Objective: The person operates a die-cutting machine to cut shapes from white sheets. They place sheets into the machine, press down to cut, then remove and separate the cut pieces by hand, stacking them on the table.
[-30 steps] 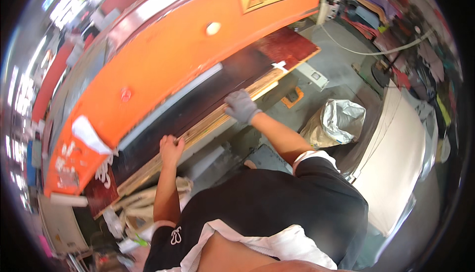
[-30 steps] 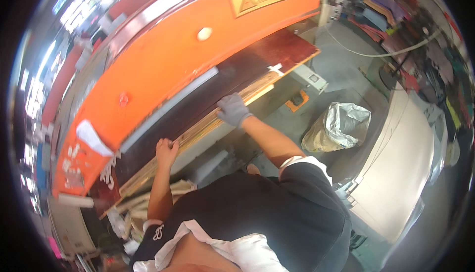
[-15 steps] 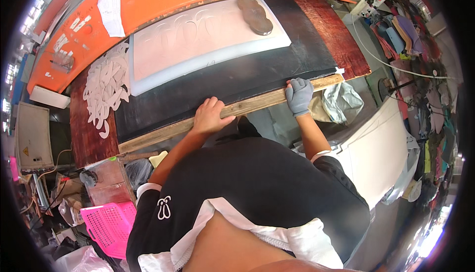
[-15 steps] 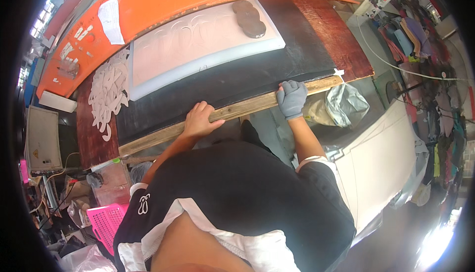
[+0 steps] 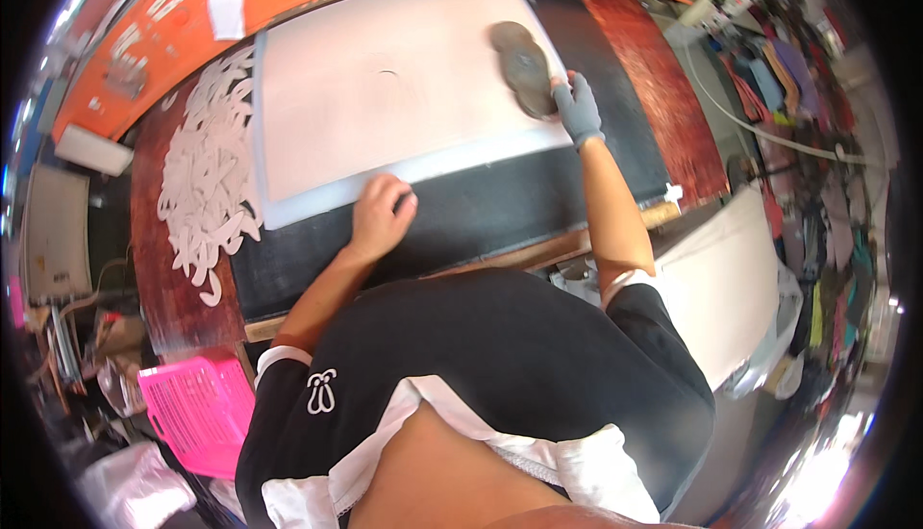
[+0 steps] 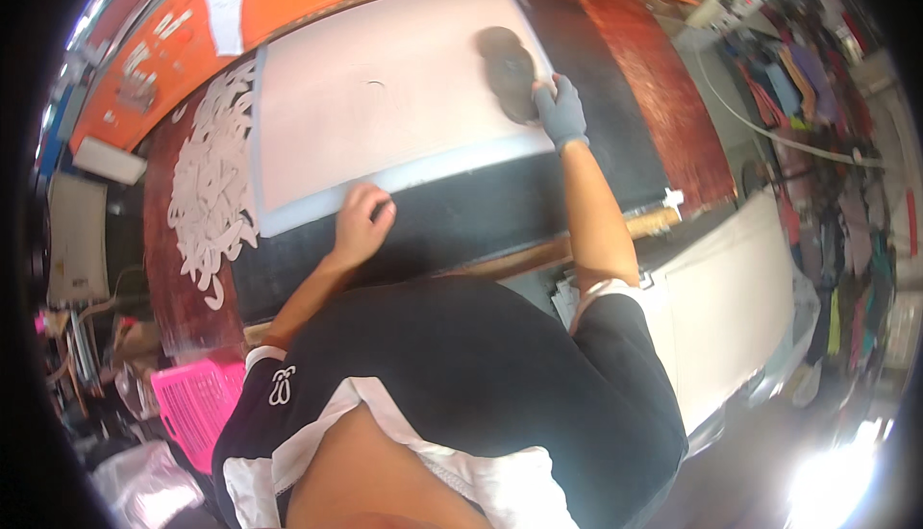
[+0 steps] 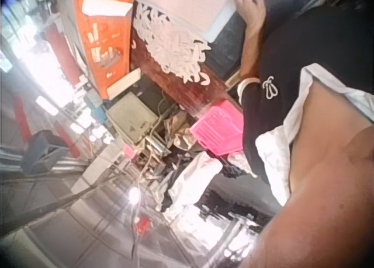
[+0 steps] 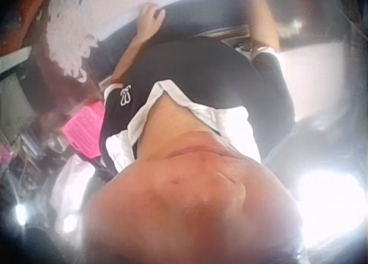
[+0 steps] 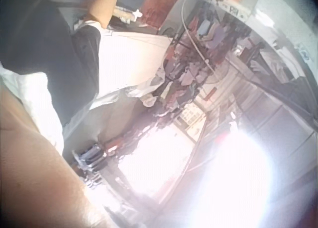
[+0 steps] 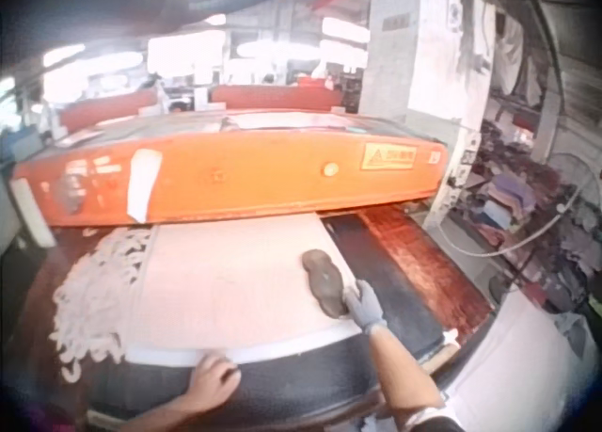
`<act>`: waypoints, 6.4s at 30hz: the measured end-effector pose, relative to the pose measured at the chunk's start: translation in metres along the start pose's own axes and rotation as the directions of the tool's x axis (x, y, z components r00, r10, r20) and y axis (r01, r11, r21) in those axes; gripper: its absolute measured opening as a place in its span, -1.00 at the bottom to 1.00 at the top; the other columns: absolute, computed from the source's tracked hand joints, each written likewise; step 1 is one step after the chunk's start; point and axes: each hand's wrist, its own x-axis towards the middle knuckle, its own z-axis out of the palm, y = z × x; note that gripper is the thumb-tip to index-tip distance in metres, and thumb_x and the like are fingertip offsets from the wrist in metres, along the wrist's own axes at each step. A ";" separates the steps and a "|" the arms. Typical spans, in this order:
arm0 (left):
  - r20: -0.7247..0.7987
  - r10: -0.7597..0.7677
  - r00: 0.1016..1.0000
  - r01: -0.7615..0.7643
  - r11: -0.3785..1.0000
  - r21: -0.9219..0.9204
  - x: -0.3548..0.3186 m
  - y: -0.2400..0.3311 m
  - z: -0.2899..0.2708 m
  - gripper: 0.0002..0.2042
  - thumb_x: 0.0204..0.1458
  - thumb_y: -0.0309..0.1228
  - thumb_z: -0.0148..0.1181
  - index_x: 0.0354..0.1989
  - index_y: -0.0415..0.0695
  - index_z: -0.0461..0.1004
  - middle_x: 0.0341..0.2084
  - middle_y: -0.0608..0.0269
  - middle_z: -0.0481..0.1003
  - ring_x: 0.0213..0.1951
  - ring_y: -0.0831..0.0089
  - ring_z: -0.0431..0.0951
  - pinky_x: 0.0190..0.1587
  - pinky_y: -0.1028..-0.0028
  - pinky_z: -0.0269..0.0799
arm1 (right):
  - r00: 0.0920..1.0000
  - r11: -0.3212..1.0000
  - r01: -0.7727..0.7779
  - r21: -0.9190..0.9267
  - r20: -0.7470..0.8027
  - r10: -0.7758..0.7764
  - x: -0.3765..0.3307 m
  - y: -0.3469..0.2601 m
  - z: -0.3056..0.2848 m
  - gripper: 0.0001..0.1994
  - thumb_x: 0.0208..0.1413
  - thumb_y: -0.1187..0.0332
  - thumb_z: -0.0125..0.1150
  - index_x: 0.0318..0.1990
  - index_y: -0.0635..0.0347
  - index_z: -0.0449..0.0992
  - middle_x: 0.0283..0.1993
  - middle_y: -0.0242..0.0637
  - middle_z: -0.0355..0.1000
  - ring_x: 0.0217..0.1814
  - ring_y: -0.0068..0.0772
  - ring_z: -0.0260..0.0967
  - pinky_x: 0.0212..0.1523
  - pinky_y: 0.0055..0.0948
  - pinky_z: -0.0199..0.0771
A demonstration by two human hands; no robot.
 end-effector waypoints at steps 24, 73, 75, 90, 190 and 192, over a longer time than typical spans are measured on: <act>-0.325 -0.840 0.434 0.883 0.326 0.337 -0.004 -0.097 -0.098 -0.55 0.00 -0.10 0.02 -0.16 -0.31 0.46 -0.16 -0.18 0.46 -0.04 0.01 0.44 0.00 0.20 0.33 | 0.931 0.895 0.358 -0.266 0.026 -0.365 -0.009 0.012 -0.005 -0.23 -0.38 0.03 0.33 0.03 0.37 0.34 -0.12 0.05 0.36 -0.04 0.03 0.29 -0.01 -0.17 0.32; 0.249 -0.819 0.517 0.804 0.365 -0.470 -0.131 -0.060 -0.125 -0.73 0.11 -0.23 0.04 -0.32 -0.24 0.31 -0.58 0.22 0.38 -0.64 0.51 0.41 -0.60 0.48 0.33 | 0.978 0.661 -0.135 -0.738 0.009 0.209 0.004 -0.057 0.047 -0.30 -0.10 -0.20 0.02 0.02 0.25 0.40 0.09 0.11 0.28 0.14 0.02 0.25 0.15 -0.19 0.23; 0.026 -0.761 0.648 0.720 0.601 -0.347 -0.124 -0.069 -0.124 -0.71 0.10 -0.23 0.05 -0.28 -0.27 0.33 -0.54 0.14 0.42 -0.50 0.42 0.46 -0.41 0.43 0.38 | 0.942 0.678 -0.295 -0.673 -0.085 0.326 -0.009 -0.021 0.010 -0.34 -0.13 -0.13 0.09 -0.04 0.30 0.43 0.02 0.14 0.34 0.12 0.01 0.27 0.13 -0.20 0.25; 0.021 -0.852 0.523 0.852 0.522 -0.042 -0.060 -0.138 -0.156 -0.68 0.12 -0.23 -0.02 -0.43 -0.31 0.39 -0.63 0.13 0.40 -0.50 0.37 0.40 -0.36 0.35 0.31 | 0.970 0.960 -0.199 -0.196 0.099 0.221 -0.037 0.031 -0.041 -0.68 -0.01 0.18 0.10 -0.41 0.33 0.50 -0.57 -0.19 0.38 -0.50 -0.40 0.28 -0.39 -0.38 0.29; -0.141 -0.007 0.990 0.061 0.922 0.382 -0.121 -0.033 -0.143 -0.80 -0.14 -0.42 0.20 -0.70 -0.07 0.32 -0.69 0.28 0.26 -0.58 0.29 0.33 -0.56 0.32 0.28 | 0.818 0.763 0.561 -0.321 0.070 -0.571 -0.195 -0.070 0.011 -0.89 -0.10 0.42 0.10 -0.57 0.12 0.31 -0.54 -0.22 0.30 -0.54 -0.08 0.25 -0.51 -0.17 0.22; -0.158 0.044 0.987 0.025 0.911 0.411 -0.120 -0.028 -0.142 -0.79 -0.13 -0.43 0.18 -0.72 -0.10 0.32 -0.69 0.24 0.26 -0.58 0.25 0.34 -0.53 0.29 0.29 | 0.818 0.769 0.561 -0.307 0.063 -0.572 -0.199 -0.074 0.003 -0.89 -0.09 0.41 0.10 -0.57 0.11 0.32 -0.55 -0.22 0.32 -0.55 -0.09 0.26 -0.52 -0.17 0.24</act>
